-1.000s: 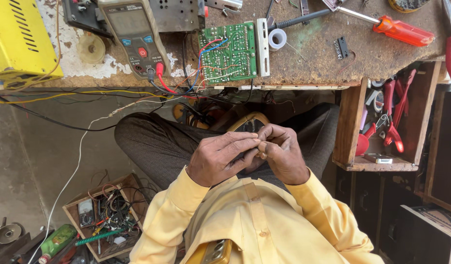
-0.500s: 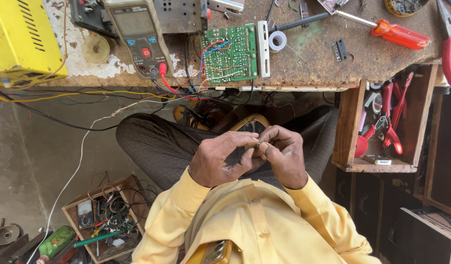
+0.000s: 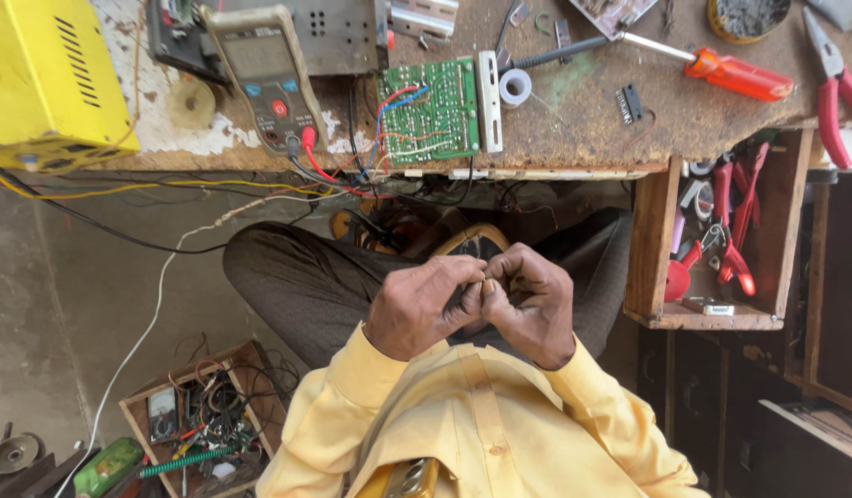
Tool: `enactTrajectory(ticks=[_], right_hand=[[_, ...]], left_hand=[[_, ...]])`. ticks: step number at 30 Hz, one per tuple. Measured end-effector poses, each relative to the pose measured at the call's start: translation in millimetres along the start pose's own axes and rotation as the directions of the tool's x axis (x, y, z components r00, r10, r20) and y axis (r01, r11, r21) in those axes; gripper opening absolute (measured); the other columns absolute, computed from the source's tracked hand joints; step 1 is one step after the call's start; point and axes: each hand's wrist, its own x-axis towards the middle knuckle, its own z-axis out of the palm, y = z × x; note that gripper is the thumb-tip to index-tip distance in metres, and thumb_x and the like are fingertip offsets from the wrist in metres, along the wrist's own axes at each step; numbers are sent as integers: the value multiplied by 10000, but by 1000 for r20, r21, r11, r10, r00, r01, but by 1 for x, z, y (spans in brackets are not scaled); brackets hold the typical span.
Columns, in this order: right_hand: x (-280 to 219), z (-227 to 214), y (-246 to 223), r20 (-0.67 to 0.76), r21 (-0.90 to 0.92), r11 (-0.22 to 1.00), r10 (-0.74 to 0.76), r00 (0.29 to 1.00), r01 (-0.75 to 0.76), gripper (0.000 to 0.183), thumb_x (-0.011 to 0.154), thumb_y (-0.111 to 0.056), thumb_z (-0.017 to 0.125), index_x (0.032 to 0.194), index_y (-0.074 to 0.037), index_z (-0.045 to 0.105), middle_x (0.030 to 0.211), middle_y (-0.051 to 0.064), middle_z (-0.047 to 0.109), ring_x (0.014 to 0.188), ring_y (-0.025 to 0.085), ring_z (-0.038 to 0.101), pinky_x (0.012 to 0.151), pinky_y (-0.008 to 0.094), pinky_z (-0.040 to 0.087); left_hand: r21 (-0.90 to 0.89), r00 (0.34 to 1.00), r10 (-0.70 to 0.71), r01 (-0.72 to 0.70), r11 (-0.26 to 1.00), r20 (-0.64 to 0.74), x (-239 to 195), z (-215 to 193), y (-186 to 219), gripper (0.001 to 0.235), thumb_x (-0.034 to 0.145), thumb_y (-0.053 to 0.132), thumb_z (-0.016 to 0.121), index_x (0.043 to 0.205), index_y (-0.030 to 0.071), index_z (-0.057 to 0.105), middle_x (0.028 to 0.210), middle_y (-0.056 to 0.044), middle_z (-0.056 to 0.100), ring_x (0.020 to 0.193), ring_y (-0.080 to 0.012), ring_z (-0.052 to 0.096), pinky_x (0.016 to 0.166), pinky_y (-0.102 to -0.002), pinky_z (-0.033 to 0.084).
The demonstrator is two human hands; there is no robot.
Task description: The person inspects a green circuit board, flips it over, and uses a soldering iron to work on solder joints. They handle a small component and continue soldering while seated at a cluttered workbench.
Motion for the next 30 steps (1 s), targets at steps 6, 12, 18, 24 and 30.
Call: enactTrajectory(ticks=[6, 12, 18, 24, 30], right_hand=[[2, 5, 1, -7, 6, 999, 45, 999, -45, 33, 875, 4, 608, 895, -14, 589, 822, -3, 589, 679, 10, 529, 579, 186, 469], [5, 5, 11, 24, 259, 962, 82, 996, -85, 30, 894, 20, 576, 912, 1, 590, 872, 12, 627, 789, 39, 590, 712, 200, 518], [26, -3, 21, -97, 470, 881, 110, 989, -52, 67, 965, 26, 572, 976, 27, 638, 864, 43, 642, 761, 77, 583, 751, 236, 520], [33, -10, 24, -119, 508, 859, 140, 983, -61, 60, 976, -11, 592, 1003, 20, 635, 861, 46, 654, 746, 71, 573, 728, 220, 488], [35, -9, 25, -112, 452, 890, 114, 987, -52, 39, 1009, -16, 610, 1022, 8, 638, 901, 42, 647, 801, 75, 584, 770, 231, 503]], left_hand=[[97, 997, 66, -63, 993, -36, 0, 5, -3, 255, 917, 125, 808, 1074, 39, 627, 1015, -112, 722, 857, -271, 747, 728, -345, 608], [45, 982, 65, -58, 997, -180, 5, -5, -8, 228, 926, 41, 754, 1091, 71, 598, 1084, -73, 731, 958, -228, 767, 829, -323, 639], [499, 982, 189, -168, 850, 9, 49, -45, -18, 312, 910, 108, 791, 1179, 88, 634, 1324, -100, 624, 1238, -274, 619, 1038, -415, 511], [679, 976, 38, -176, 713, 213, 101, -52, -29, 480, 809, 171, 789, 1244, 57, 620, 1458, -168, 530, 1373, -326, 494, 1118, -467, 425], [639, 973, -55, -103, 762, 222, 107, -54, -34, 488, 792, 120, 822, 1224, 48, 606, 1517, -213, 475, 1424, -362, 463, 1111, -469, 442]])
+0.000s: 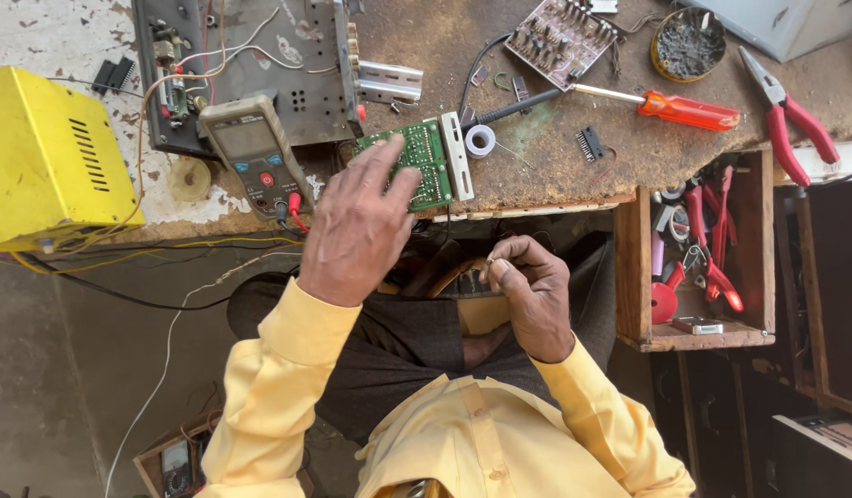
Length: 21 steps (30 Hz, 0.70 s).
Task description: The person inspects a green circuit board, flips it over, and uses a soldering iron to work on solder joints. They handle a small component and continue soldering while seated at a cluttered workbench.
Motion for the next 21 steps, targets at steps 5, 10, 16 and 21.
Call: enactTrajectory(ticks=[5, 10, 16, 21], right_hand=[[16, 7, -1, 24, 49, 999, -12, 1000, 11, 57, 1024, -30, 595, 1071, 1, 604, 988, 42, 644, 897, 92, 619, 854, 254, 542], [29, 10, -4, 29, 2, 998, -67, 997, 67, 56, 1042, -17, 559, 1077, 4, 596, 1024, 65, 665, 913, 108, 624, 862, 260, 540], [27, 18, -23, 92, -68, 978, -191, 977, 197, 40, 1047, -12, 571, 1073, 11, 589, 1215, 91, 615, 1009, 122, 616, 924, 282, 538], [16, 44, -64, 333, -437, 764, -353, 875, 474, 108, 921, -9, 661, 1024, -28, 639, 1339, 117, 552, 1148, 183, 616, 1004, 319, 530]], left_hand=[[-37, 1000, -6, 7, 999, 31, 7, -7, -4, 501, 716, 137, 861, 1108, 35, 565, 1513, -292, 439, 1406, -423, 444, 1061, -506, 448], [-35, 996, -20, 23, 999, 87, 16, -13, -2, 657, 672, 152, 884, 1213, 3, 542, 1396, -242, 524, 1317, -409, 522, 1009, -504, 468], [-410, 991, -74, 21, 912, -115, -9, -21, -1, 753, 703, 203, 947, 1271, 79, 468, 1414, -154, 558, 1348, -323, 551, 1154, -448, 497], [-992, 954, -300, 23, 126, -16, -66, -11, 11, 1079, 765, 171, 969, 1584, 81, 272, 1599, -74, 403, 1462, -225, 476, 1160, -409, 516]])
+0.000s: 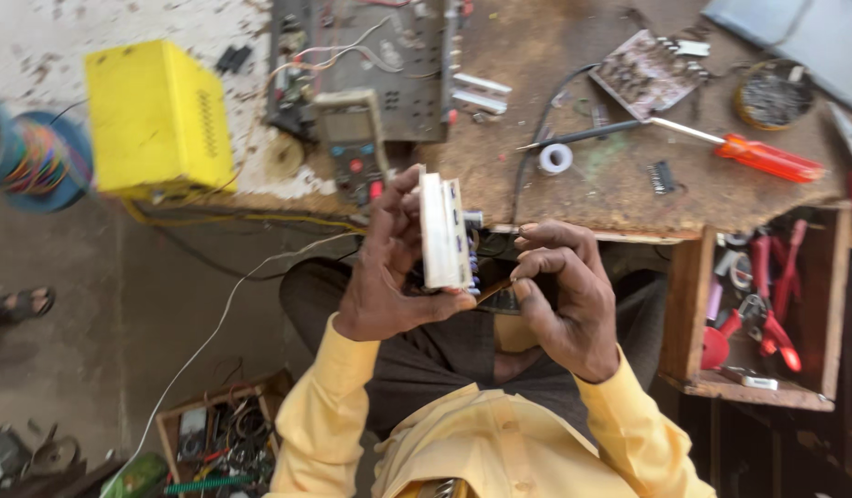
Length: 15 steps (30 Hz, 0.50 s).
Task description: The person inspects a green circuit board, flips it over, and uses a soldering iron to work on solder joints. They handle a small component and continue soldering while seated at a cluttered workbench.
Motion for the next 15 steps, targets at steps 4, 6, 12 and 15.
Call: enactTrajectory(ticks=[4, 6, 12, 15], right_hand=[[16, 4, -35, 242, -228, 949, -160, 957, 216, 221, 807, -39, 763, 1007, -71, 674, 1352, 160, 549, 1263, 327, 577, 1047, 402, 488], [25, 8, -46, 336, -233, 923, -220, 916, 307, 253, 806, -80, 785, 1037, -71, 682, 1381, 147, 542, 1307, 352, 540, 1097, 452, 452], [42, 11, -66, 512, -302, 831, -273, 815, 468, 204, 859, -154, 765, 1031, -80, 685, 1436, 106, 520, 1381, 349, 477, 1125, 482, 406], [46, 9, -69, 567, -317, 799, -273, 777, 512, 193, 873, -182, 756, 1031, -92, 690, 1443, 90, 518, 1389, 332, 466, 1114, 486, 389]], left_hand=[[-179, 995, 98, -103, 978, -38, -29, -6, -25, 1108, 780, 143, 970, 1658, 25, 305, 1530, -122, 508, 1437, -197, 529, 1223, -394, 481], [-80, 998, 41, -44, 996, -42, -40, -11, -34, 1095, 759, 148, 976, 1635, -5, 337, 1508, -145, 538, 1394, -208, 559, 1198, -409, 500], [-170, 992, 3, -25, 985, -129, -52, -6, -37, 1142, 728, 186, 992, 1609, 8, 288, 1550, -124, 500, 1433, -226, 529, 1228, -432, 475], [-175, 989, 50, -74, 982, -141, -50, -2, -34, 1110, 734, 194, 991, 1588, 22, 304, 1550, -104, 500, 1438, -219, 527, 1238, -425, 468]])
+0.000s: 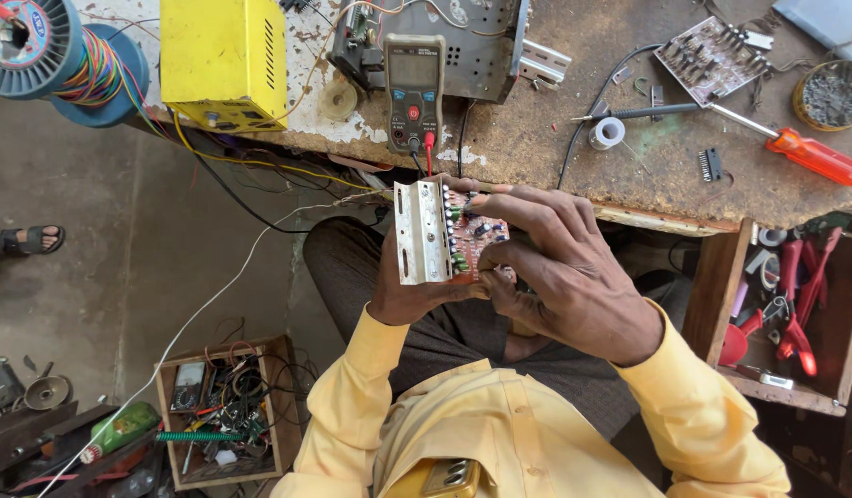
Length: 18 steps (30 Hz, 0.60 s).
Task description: The person inspects a green circuit board, flips it over, and uses a soldering iron to work on solder joints. They handle a small component and continue soldering while seated at a cluttered workbench.
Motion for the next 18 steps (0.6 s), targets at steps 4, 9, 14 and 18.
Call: enactTrajectory(ticks=[4, 9, 14, 18], right_hand=[[1, -1, -2, 36, -61, 998, -29, 999, 31, 176, 889, -193, 738, 1035, -105, 696, 1457, 84, 512, 1395, 317, 449, 1123, 496, 369], [1, -3, -6, 41, -80, 996, -35, 999, 38, 170, 893, -197, 726, 1032, -103, 694, 1468, 87, 507, 1394, 310, 452, 1134, 502, 365], [0, -3, -10, 38, -133, 988, -70, 997, 74, 252, 880, -214, 736, 1081, -66, 702, 1463, 94, 511, 1385, 304, 459, 1152, 513, 359], [1, -2, -13, 20, -172, 982, -80, 997, 82, 253, 873, -207, 741, 1071, -54, 700, 1461, 99, 523, 1379, 294, 479, 1155, 511, 364]], left_hand=[[52, 997, 83, -83, 995, -4, 1, 4, 2, 1033, 760, 210, 979, 1572, 29, 367, 1485, -89, 527, 1380, -195, 545, 1204, -386, 466], [77, 997, 80, -80, 994, -1, 2, 4, 2, 959, 781, 225, 979, 1510, 14, 393, 1462, -99, 544, 1365, -194, 553, 1199, -386, 476], [40, 992, 120, -119, 992, -25, 2, 8, -6, 1012, 789, 261, 967, 1566, 46, 355, 1574, -113, 495, 1423, -204, 528, 1228, -382, 459], [19, 989, 127, -126, 992, -69, 3, 11, -13, 1020, 769, 281, 983, 1533, 48, 348, 1608, -129, 487, 1413, -222, 533, 1214, -397, 472]])
